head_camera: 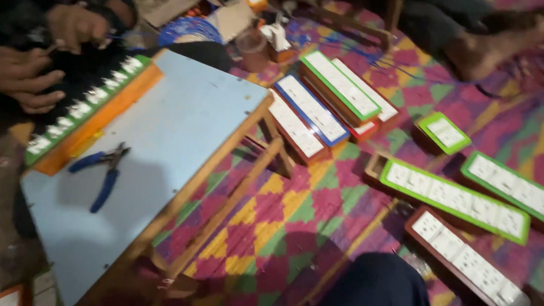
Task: The person assembles a multi-socket power strip by inserting white socket modules into a wooden housing, then uses a power drill to secure them with screws. They later switch to a green plastic housing, insert sockets, and use a screwdriver to tighten screws on the side.
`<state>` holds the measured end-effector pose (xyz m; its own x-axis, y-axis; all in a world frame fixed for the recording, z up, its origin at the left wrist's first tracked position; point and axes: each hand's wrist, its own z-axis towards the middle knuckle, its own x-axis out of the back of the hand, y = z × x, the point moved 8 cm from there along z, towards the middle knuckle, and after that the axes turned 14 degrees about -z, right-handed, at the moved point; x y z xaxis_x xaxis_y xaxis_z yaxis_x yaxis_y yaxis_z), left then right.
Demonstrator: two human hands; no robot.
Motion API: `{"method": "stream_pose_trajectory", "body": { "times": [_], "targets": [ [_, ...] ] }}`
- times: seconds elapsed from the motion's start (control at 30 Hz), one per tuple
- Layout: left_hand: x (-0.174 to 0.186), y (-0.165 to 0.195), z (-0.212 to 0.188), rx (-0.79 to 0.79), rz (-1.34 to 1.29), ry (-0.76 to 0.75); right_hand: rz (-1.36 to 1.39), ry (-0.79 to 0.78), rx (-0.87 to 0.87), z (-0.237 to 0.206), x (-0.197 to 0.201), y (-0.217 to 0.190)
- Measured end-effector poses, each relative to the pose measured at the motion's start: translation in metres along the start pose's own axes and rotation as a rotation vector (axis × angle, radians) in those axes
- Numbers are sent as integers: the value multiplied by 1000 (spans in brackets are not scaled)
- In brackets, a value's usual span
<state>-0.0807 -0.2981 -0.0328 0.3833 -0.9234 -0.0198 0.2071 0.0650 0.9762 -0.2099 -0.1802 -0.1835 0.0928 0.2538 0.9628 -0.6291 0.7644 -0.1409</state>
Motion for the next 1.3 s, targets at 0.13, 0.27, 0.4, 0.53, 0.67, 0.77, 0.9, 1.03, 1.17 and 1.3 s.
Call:
{"method": "stream_pose_trajectory", "body": {
  "times": [0.13, 0.27, 0.4, 0.53, 0.67, 0.77, 0.9, 1.03, 1.17, 1.3],
  "targets": [
    [-24, 0, -9, 6, -12, -18, 71, 33, -39, -26, 16, 4],
    [-40, 2, -17, -4, -39, -22, 99, 87, -66, -45, 31, 9],
    [-47, 3, -22, -2, -60, -20, 29, 30, -81, -57, 33, 9],
    [-46, 4, -23, -16, -91, -14, 641, 27, -440, -79, 24, 28],
    [-40, 4, -22, -23, -124, -5, 156, 194, -484, -84, 37, 16],
    [-31, 5, -18, -37, -150, 2, 1416, 847, -917, -105, 7, 25],
    [-15, 3, -11, -50, -190, 36, 1564, 569, -137, -58, 36, -25],
    [3, 1, 0, -67, -214, 56, 390, 91, 14, -16, 55, -87],
    [22, -1, 12, -114, -225, 98, 474, 13, 33, 46, 23, -180],
    [38, -8, 26, -113, -229, 138, 349, 101, 201, 132, -15, -288]
  ]
}}
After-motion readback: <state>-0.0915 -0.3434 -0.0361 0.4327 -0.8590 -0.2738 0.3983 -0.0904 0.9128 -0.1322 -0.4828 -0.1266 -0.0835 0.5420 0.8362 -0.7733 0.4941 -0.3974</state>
